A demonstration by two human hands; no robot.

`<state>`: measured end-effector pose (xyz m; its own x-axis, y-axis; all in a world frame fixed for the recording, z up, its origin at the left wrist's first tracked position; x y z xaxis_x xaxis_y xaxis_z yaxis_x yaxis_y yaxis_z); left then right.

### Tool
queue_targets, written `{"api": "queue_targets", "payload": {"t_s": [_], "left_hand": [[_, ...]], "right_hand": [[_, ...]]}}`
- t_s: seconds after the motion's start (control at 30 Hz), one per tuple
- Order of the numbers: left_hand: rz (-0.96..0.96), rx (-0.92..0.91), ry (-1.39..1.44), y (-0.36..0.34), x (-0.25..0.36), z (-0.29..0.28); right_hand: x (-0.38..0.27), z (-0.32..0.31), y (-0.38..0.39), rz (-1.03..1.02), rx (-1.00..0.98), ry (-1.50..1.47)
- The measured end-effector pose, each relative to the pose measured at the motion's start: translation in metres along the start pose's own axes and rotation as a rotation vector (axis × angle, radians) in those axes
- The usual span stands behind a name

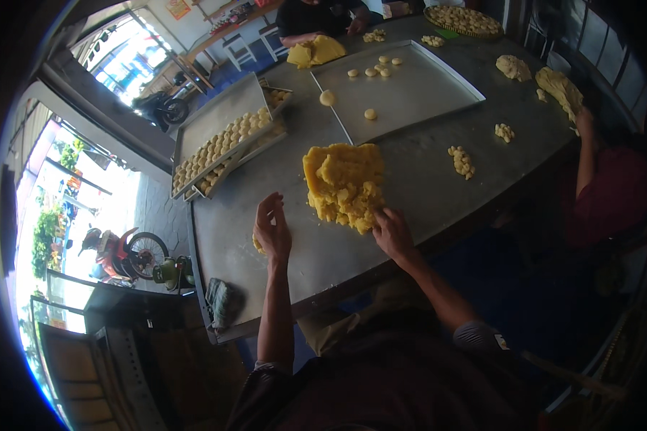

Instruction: The person prepares small pieces of dough from a large pile, rolls them into balls by hand, and places them onto a metal tray alongside other people working at the same table.

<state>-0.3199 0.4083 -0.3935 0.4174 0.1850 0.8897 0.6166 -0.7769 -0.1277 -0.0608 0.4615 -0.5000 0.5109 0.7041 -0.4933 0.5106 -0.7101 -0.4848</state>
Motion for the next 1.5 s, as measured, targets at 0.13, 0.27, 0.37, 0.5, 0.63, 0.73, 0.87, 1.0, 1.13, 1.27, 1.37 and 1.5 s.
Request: {"api": "queue_targets", "payload": {"t_s": [0.13, 0.27, 0.37, 0.5, 0.63, 0.73, 0.87, 1.0, 1.13, 1.27, 1.37, 1.5], "left_hand": [[0.006, 0.251, -0.716, -0.008, -0.122, -0.034], [-0.020, 0.244, -0.521, 0.013, -0.156, -0.058], [-0.208, 0.267, -0.420, 0.038, -0.124, -0.066], [-0.412, 0.245, -0.358, 0.036, -0.137, -0.081], [-0.619, 0.241, 0.643, 0.026, -0.174, -0.085], [-0.432, 0.400, -0.019, 0.021, -0.164, -0.095], [-0.235, 0.512, -0.065, 0.023, -0.165, -0.105], [-0.337, 0.414, 0.559, 0.022, -0.153, -0.110], [-0.311, 0.000, 0.408, 0.032, -0.131, -0.072], [-0.203, -0.262, -0.378, 0.076, -0.087, -0.046], [0.227, 0.027, -0.738, 0.106, -0.098, -0.032], [-0.037, -0.306, -0.881, 0.080, -0.057, -0.024]], "right_hand": [[-0.005, -0.009, -0.023, -0.051, -0.303, 0.110], [0.008, -0.019, -0.028, -0.034, -0.243, 0.040], [0.013, -0.010, 0.004, -0.056, -0.065, 0.248], [-0.009, -0.009, 0.023, 0.043, -0.165, 0.283], [-0.010, -0.018, 0.006, 0.125, -0.233, 0.077], [-0.003, -0.001, 0.012, 0.061, -0.104, 0.160], [-0.006, 0.007, 0.027, -0.026, -0.080, 0.265], [-0.006, 0.000, 0.016, 0.005, -0.022, 0.105], [-0.003, -0.009, 0.002, 0.008, -0.156, 0.064], [0.005, -0.021, -0.010, -0.020, -0.278, 0.091], [0.003, -0.017, -0.008, 0.010, -0.146, 0.140], [-0.002, 0.001, 0.027, -0.020, -0.076, 0.367]]}}
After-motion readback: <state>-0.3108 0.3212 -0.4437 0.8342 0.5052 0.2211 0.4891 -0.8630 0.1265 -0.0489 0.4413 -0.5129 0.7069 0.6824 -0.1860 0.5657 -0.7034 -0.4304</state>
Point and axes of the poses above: each hand's wrist, its own y-axis away from the middle knuckle, its own z-axis out of the palm, x = y × z, the point moved 3 cm from there along -y, towards the middle knuckle, and after that the axes turned 15 degrees about -z, right-handed, at the moved point
